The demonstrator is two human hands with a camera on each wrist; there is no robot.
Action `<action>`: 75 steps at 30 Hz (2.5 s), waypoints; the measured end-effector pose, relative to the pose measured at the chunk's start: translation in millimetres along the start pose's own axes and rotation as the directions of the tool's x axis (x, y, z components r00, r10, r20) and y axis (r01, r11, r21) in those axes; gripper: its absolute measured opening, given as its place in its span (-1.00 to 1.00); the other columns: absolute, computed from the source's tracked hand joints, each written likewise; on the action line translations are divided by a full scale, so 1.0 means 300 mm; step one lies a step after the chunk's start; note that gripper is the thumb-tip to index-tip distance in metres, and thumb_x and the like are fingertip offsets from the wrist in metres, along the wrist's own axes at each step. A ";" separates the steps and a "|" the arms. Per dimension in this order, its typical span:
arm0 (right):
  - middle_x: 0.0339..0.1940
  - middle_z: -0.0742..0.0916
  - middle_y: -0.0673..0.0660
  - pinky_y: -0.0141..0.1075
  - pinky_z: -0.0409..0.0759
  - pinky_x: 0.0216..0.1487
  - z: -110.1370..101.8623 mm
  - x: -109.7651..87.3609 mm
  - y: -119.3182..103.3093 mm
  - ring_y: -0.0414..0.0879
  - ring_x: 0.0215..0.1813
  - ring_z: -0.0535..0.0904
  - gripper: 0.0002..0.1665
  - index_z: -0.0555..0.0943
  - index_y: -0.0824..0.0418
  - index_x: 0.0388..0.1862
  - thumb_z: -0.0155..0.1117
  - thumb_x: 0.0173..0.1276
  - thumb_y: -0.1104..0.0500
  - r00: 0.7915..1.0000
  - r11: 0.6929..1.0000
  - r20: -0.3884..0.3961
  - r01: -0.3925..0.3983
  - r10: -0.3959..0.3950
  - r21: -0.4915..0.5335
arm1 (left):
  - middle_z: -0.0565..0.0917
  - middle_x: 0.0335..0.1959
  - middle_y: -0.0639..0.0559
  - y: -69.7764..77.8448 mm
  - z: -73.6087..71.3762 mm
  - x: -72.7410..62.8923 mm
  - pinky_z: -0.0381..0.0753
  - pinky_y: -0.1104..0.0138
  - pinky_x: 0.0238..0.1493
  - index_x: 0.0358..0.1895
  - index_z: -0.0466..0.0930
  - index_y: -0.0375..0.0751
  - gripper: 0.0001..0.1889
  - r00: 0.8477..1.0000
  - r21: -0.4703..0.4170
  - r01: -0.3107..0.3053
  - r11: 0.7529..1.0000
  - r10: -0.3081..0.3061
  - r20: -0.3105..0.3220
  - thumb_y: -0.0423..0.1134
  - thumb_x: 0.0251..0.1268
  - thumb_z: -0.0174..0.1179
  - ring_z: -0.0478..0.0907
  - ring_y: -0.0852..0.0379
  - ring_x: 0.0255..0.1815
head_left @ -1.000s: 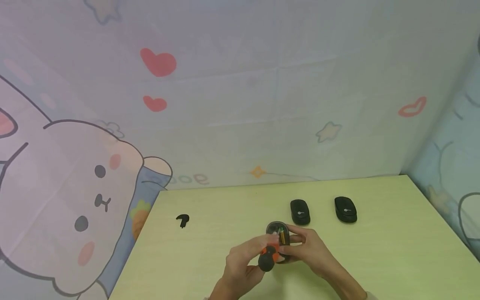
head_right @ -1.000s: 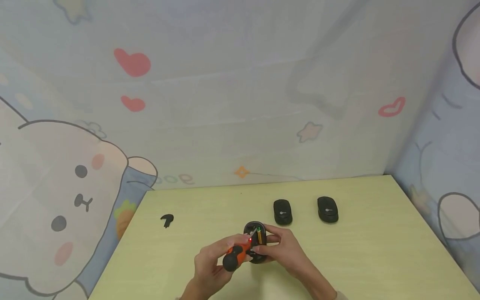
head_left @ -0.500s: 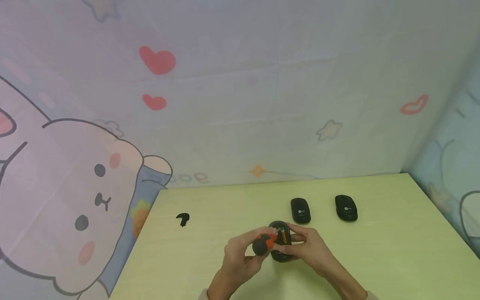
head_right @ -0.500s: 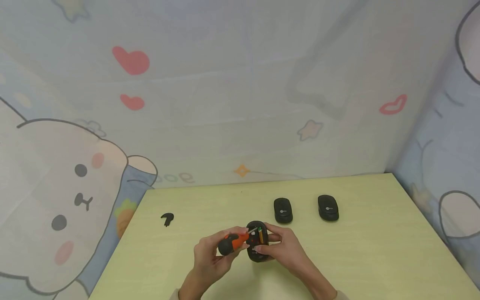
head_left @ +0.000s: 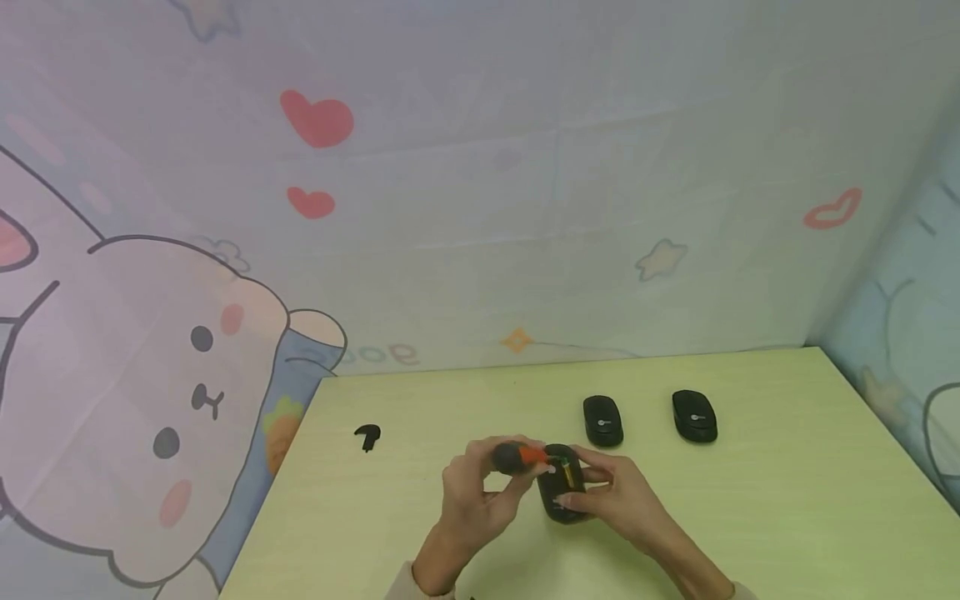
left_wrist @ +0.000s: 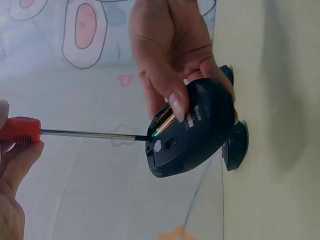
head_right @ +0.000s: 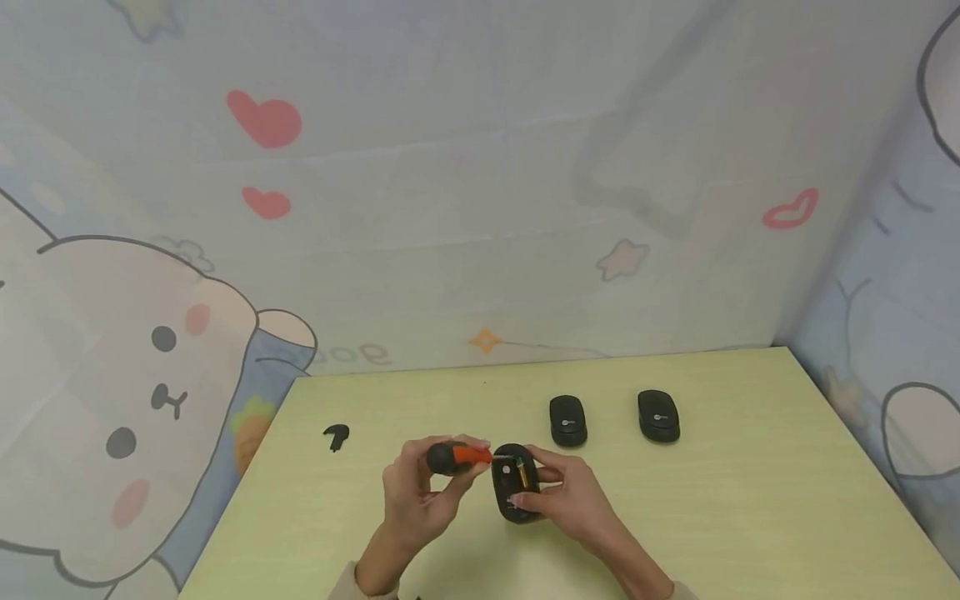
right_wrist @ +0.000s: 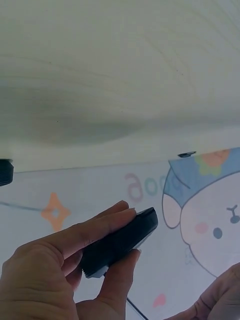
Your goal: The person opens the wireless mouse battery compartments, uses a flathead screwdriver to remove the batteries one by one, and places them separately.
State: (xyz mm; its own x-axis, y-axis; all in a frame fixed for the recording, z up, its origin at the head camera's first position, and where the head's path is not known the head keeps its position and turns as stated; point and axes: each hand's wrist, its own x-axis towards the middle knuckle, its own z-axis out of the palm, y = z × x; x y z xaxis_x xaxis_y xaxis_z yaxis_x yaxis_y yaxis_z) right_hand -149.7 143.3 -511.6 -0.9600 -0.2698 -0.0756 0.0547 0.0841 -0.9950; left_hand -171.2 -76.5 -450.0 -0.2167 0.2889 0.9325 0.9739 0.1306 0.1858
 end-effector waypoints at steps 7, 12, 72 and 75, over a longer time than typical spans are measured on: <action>0.28 0.67 0.55 -0.19 0.86 -0.06 0.004 -0.001 0.011 0.31 0.19 0.76 -0.05 0.37 0.44 0.55 0.58 0.24 0.27 1.000 0.999 0.013 0.015 -0.014 -0.037 | 0.80 -0.29 -0.35 -0.027 -0.014 0.009 0.81 0.45 -0.28 -0.04 0.39 -0.62 -0.61 0.997 -0.085 0.076 0.993 -0.078 -0.019 -0.43 0.34 0.41 0.84 -0.05 -0.39; 0.25 0.70 0.53 -0.22 0.85 -0.06 0.008 0.005 0.009 0.27 0.14 0.79 -0.12 0.47 0.35 0.51 0.61 0.23 0.23 0.999 0.996 0.022 0.035 -0.034 -0.086 | 0.81 -0.32 -0.33 -0.052 -0.032 0.030 0.82 0.42 -0.34 0.00 0.40 -0.59 -0.55 0.987 -0.133 0.153 0.979 -0.158 -0.025 -0.58 0.15 0.47 0.83 0.00 -0.45; 0.22 0.71 0.50 -0.01 0.85 -0.03 -0.050 0.011 0.028 0.11 -0.01 0.84 0.06 0.17 0.49 0.63 0.55 0.29 0.30 0.990 0.983 0.128 -0.075 0.053 0.169 | 0.83 -0.25 -0.22 -0.374 -0.203 -0.087 0.87 0.06 -0.27 0.09 0.72 -0.26 -0.58 0.228 -0.202 0.961 0.188 -0.954 0.195 -0.14 0.26 0.54 0.85 -0.06 -0.37; 0.22 0.72 0.50 -0.02 0.86 -0.04 -0.052 0.012 0.027 0.11 -0.01 0.84 0.05 0.19 0.48 0.63 0.55 0.29 0.29 0.990 0.984 0.127 -0.082 0.062 0.161 | 0.82 -0.22 -0.18 -0.399 -0.215 -0.117 0.88 0.07 -0.22 0.14 0.72 -0.27 -0.56 0.182 -0.165 0.976 0.145 -0.953 0.243 -0.13 0.27 0.53 0.84 -0.03 -0.32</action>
State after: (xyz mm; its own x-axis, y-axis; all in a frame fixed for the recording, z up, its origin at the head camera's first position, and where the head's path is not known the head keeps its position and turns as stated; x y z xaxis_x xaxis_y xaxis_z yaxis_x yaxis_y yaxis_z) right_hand -157.0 157.9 -519.1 -0.9120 -0.3837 -0.1448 0.1769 -0.0495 -0.9830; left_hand -275.8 -163.5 -485.0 -0.9839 0.1585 -0.0823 -0.0594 0.1445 0.9877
